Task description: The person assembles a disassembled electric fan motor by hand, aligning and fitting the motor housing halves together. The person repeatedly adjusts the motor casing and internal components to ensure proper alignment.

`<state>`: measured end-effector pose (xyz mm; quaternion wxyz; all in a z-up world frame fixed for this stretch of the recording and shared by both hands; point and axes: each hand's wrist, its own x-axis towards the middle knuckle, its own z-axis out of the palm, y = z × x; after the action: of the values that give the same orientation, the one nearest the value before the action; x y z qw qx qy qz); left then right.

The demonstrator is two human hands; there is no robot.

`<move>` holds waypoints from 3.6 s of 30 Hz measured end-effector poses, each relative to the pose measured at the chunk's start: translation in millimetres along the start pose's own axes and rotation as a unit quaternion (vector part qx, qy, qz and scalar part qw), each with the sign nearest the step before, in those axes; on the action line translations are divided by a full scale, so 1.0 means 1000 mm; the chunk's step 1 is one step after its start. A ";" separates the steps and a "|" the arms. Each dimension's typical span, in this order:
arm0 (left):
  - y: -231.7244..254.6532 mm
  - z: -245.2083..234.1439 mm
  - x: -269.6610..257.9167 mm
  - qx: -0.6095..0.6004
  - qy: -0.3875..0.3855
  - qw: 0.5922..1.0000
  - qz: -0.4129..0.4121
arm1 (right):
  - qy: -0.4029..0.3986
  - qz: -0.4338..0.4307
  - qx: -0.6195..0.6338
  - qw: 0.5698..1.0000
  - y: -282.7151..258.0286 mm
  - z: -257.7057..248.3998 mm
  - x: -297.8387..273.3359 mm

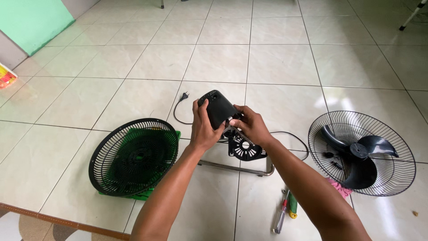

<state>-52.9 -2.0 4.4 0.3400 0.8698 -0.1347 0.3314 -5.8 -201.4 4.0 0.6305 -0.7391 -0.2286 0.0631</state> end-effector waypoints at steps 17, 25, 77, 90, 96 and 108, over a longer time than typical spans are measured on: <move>-0.004 -0.028 -0.006 -0.021 -0.140 0.989 -0.044 | -0.087 -0.101 -0.185 0.974 -0.047 0.002 -0.002; -0.008 -0.020 -0.015 0.043 -0.056 0.998 0.007 | 0.025 -0.029 -0.274 0.961 -0.050 0.028 -0.017; 0.007 0.000 0.019 -0.423 -0.082 0.752 -0.500 | -0.031 0.119 -0.198 0.972 0.085 -0.008 -0.035; 0.005 0.016 0.016 -0.426 -0.075 0.747 -0.504 | -0.163 0.191 -0.072 0.965 0.042 -0.038 -0.043; 0.000 0.006 0.015 -0.426 -0.119 0.766 -0.466 | -0.160 0.177 -0.027 0.971 -0.002 -0.068 -0.046; 0.007 0.016 0.019 -0.420 -0.063 0.768 -0.479 | -0.115 0.280 0.196 0.933 -0.036 -0.052 -0.055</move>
<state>-34.3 -18.4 11.2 0.7765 0.6109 0.1529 -0.0198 -43.8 -267.8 38.1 0.6893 -0.6222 -0.0664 0.3651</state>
